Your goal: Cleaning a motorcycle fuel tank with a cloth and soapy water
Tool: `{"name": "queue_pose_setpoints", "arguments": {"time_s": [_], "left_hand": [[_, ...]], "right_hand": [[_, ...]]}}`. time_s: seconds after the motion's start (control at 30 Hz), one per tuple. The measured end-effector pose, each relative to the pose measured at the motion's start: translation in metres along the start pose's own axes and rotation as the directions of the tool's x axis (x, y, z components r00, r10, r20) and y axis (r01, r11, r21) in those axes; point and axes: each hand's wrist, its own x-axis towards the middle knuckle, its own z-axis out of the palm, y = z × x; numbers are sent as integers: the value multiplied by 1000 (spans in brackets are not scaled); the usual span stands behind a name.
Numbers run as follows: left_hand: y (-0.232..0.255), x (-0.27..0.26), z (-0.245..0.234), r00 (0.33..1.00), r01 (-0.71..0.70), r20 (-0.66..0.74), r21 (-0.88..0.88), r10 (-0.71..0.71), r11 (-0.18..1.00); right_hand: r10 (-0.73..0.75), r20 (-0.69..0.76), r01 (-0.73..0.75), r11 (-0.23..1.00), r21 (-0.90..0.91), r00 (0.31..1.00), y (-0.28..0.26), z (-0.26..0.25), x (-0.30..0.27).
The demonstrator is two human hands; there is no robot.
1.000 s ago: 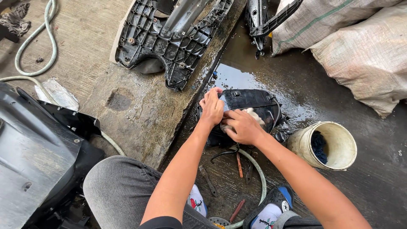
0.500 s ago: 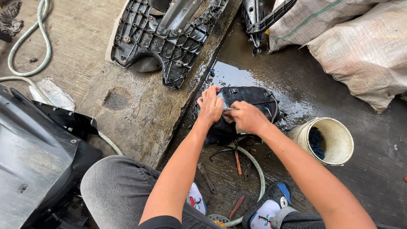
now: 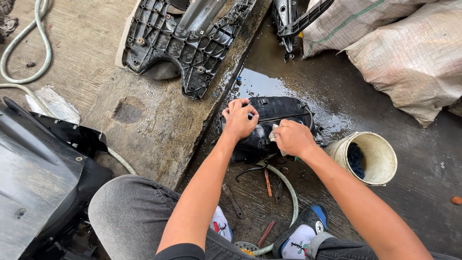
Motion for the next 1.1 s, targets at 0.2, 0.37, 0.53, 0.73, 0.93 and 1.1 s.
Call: {"name": "queue_pose_setpoints", "arguments": {"time_s": [0.2,0.37,0.53,0.73,0.93,1.1], "left_hand": [[1,-2,-3,1000,-14,-20,-60,13,998],[-1,-1,-1,999,-16,-30,-122,12,992],[-4,0,2,1000,0,-15,-131,-2,991],[-14,9,13,998,-46,-58,-104,40,994],[-4,-1,3,997,-72,-41,-67,69,995],[9,-12,-12,992,-121,-36,38,123,992]], "right_hand": [[-59,-73,76,963,257,996,-45,34,7],[-150,-188,152,988,-9,971,-85,9,-18],[-279,-215,268,960,-82,936,-93,-10,-22],[-321,-281,299,947,-119,904,-110,-2,-19],[-307,-341,230,941,-248,888,-98,3,-38],[-322,-497,210,940,-269,806,-109,1,-31]]}}
